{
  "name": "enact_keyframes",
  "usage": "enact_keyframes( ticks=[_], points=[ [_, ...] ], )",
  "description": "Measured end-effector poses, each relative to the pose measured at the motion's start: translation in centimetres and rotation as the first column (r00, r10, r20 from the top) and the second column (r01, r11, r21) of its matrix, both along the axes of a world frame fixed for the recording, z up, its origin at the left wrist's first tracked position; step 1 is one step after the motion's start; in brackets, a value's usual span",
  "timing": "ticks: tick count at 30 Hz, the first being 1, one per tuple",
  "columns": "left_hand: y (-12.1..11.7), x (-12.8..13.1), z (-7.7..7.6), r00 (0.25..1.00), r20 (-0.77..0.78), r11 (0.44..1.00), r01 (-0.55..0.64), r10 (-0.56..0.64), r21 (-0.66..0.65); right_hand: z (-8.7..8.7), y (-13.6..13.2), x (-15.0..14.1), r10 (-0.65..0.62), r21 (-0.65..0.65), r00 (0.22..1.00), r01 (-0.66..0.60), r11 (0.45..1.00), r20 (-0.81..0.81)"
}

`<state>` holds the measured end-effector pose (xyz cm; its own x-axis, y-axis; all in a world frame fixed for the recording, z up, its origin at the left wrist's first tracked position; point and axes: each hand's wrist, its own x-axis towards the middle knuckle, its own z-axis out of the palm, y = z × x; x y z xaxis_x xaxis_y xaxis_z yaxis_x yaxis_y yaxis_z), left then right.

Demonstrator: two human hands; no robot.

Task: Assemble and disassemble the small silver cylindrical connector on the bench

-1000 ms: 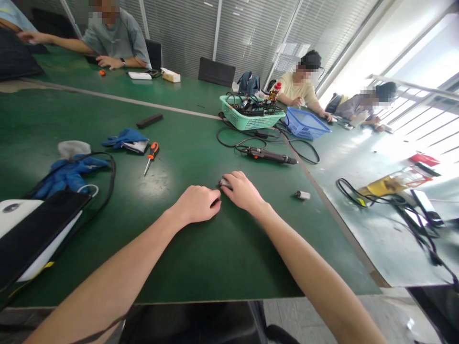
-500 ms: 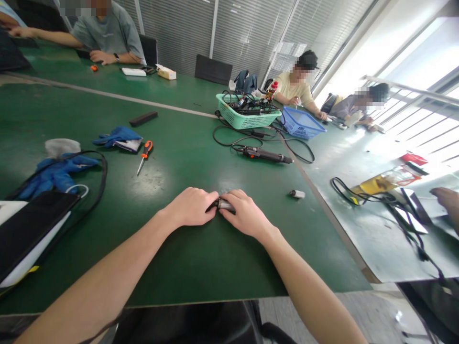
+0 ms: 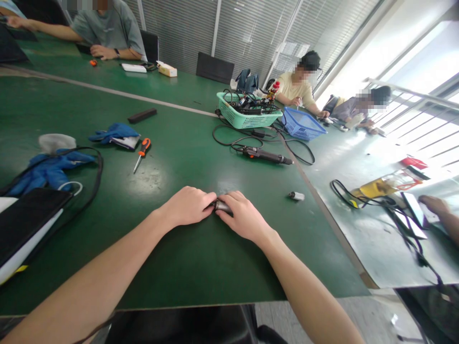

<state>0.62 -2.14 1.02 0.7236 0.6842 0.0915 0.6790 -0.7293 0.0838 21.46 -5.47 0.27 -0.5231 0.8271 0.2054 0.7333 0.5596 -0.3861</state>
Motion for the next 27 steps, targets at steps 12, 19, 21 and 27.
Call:
enact_keyframes(
  ticks=[12,19,21,27],
  points=[
    [-0.12,0.12,0.1,1.0,0.011,1.0,-0.007,0.007,0.001,-0.02,-0.02,0.1,-0.004,-0.011,1.0,0.004,1.0,0.004],
    [-0.16,0.14,0.17,1.0,0.003,1.0,-0.012,0.012,-0.013,-0.05,0.0,0.0,-0.005,-0.017,1.0,0.005,1.0,0.011],
    [-0.16,0.14,0.16,1.0,-0.001,1.0,-0.014,0.014,-0.015,-0.04,-0.01,-0.01,-0.004,-0.018,1.0,0.004,1.0,0.01],
    [-0.15,0.13,0.11,1.0,0.017,1.0,-0.012,0.012,-0.021,-0.01,-0.06,0.03,-0.003,-0.016,1.0,0.003,1.0,0.004]
  ],
)
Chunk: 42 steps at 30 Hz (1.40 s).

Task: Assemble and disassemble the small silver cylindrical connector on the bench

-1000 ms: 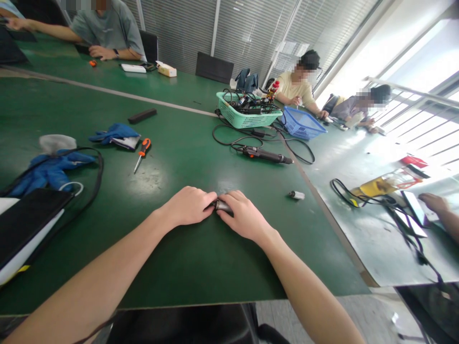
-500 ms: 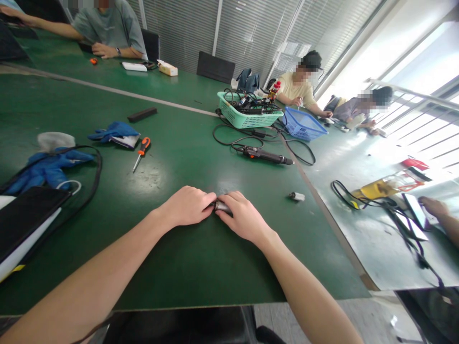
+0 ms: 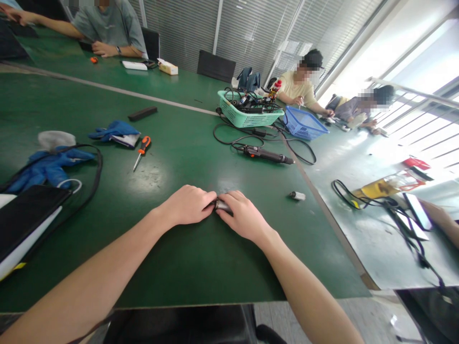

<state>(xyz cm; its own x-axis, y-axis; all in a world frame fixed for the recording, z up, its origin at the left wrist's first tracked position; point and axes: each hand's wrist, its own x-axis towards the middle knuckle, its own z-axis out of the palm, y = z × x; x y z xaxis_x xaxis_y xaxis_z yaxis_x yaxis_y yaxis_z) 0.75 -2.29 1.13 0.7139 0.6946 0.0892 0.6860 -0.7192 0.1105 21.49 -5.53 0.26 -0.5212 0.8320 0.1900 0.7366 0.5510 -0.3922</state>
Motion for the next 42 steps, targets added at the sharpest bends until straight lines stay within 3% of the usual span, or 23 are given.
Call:
enact_keyframes(
  ticks=[26,42],
  points=[
    [0.04,-0.03,-0.11,0.999,0.029,0.999,-0.013,0.014,-0.035,-0.17,0.16,0.2,0.001,-0.009,1.0,-0.001,1.0,0.007],
    [0.0,-0.04,-0.01,1.0,-0.028,1.0,-0.004,0.004,0.016,0.09,0.1,0.21,0.019,-0.013,1.0,-0.018,1.0,0.024]
  ],
)
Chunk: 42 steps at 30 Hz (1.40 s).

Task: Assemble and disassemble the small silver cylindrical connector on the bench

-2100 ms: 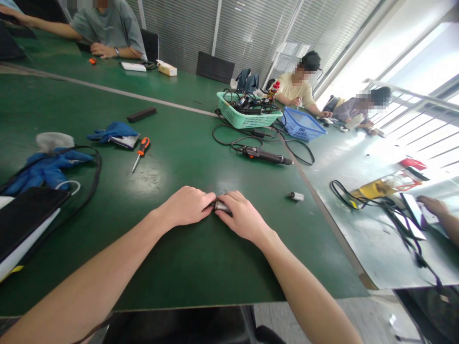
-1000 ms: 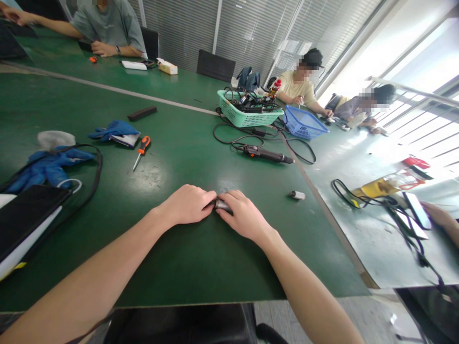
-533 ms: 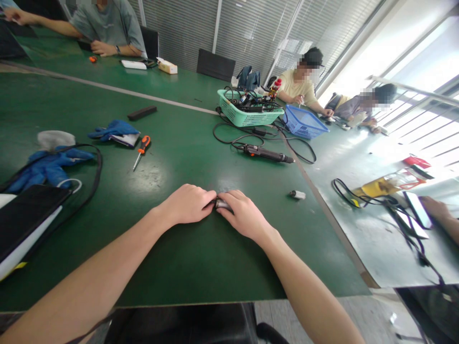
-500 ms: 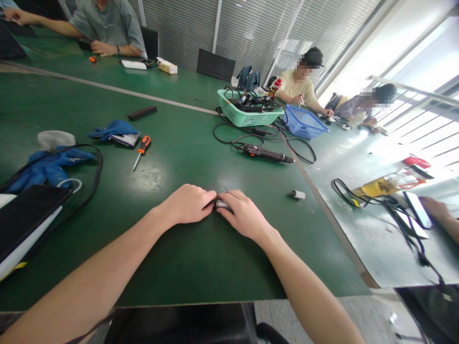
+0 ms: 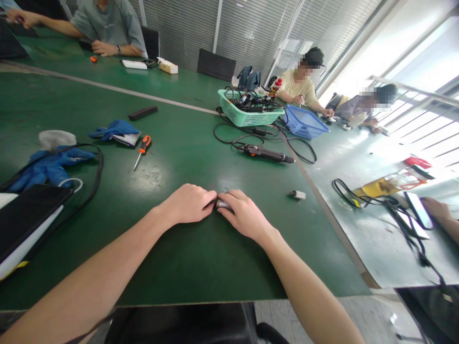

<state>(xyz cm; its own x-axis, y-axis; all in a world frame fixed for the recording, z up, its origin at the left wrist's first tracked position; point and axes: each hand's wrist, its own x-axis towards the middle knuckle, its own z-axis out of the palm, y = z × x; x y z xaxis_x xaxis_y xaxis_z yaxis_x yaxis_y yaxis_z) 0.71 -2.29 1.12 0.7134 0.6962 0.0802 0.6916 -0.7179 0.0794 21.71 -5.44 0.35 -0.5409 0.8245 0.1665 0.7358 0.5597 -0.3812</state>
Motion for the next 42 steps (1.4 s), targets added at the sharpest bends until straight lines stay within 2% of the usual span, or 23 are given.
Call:
enact_keyframes(
  ticks=[42],
  points=[
    [0.03,0.04,-0.01,1.0,-0.004,1.0,-0.011,0.011,-0.014,0.07,-0.01,0.11,0.0,0.001,1.0,0.0,1.0,0.007]
  ],
)
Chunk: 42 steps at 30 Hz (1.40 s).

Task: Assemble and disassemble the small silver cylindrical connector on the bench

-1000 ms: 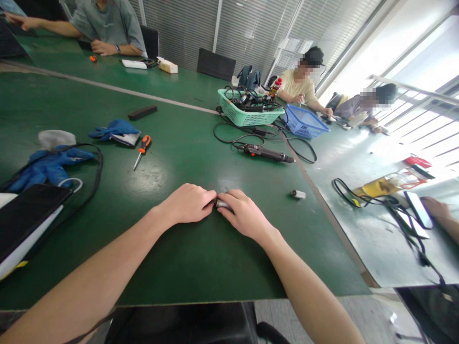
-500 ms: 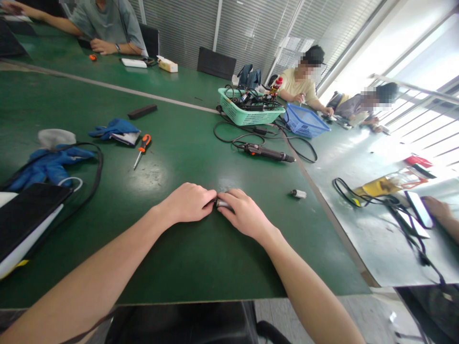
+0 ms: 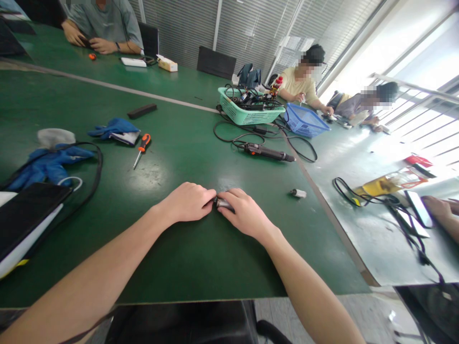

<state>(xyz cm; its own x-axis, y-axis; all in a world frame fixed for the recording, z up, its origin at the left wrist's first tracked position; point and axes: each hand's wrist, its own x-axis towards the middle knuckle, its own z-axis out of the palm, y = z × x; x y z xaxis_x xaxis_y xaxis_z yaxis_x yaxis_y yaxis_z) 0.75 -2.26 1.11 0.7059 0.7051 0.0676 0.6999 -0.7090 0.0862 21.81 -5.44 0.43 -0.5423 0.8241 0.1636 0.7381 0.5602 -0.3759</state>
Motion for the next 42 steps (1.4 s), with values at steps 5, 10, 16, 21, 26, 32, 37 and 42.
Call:
enact_keyframes(
  ticks=[5,10,16,21,26,32,37,42],
  points=[
    [0.06,-0.09,-0.07,1.0,0.005,1.0,0.002,-0.002,0.006,0.02,-0.02,-0.02,-0.001,-0.002,1.0,0.001,1.0,-0.004],
    [0.07,-0.11,0.02,1.0,0.0,1.0,0.007,-0.007,0.01,0.07,-0.07,-0.07,-0.009,-0.008,1.0,0.009,1.0,-0.006],
    [-0.07,-0.02,0.18,1.0,0.009,1.0,-0.004,0.004,-0.006,0.12,-0.08,-0.08,-0.01,-0.006,1.0,0.01,1.0,-0.001],
    [-0.05,-0.04,0.16,0.999,0.032,1.0,-0.002,0.003,-0.022,0.1,-0.11,-0.1,-0.01,-0.006,1.0,0.01,1.0,0.002],
    [-0.08,-0.02,0.24,1.0,0.023,0.999,-0.007,0.007,-0.032,0.08,-0.09,-0.1,-0.006,-0.004,1.0,0.006,1.0,0.007],
    [-0.05,-0.01,0.14,1.0,0.022,1.0,-0.002,0.003,-0.027,0.01,-0.02,-0.05,-0.004,0.001,1.0,0.004,1.0,0.015],
    [-0.04,-0.04,0.06,0.999,0.033,1.0,0.006,-0.006,-0.01,0.01,-0.07,-0.02,-0.005,-0.001,1.0,0.005,1.0,0.006],
    [-0.11,-0.01,0.13,0.999,0.032,1.0,0.009,-0.009,-0.007,0.04,-0.04,-0.05,-0.004,0.001,1.0,0.004,1.0,0.014]
  ],
)
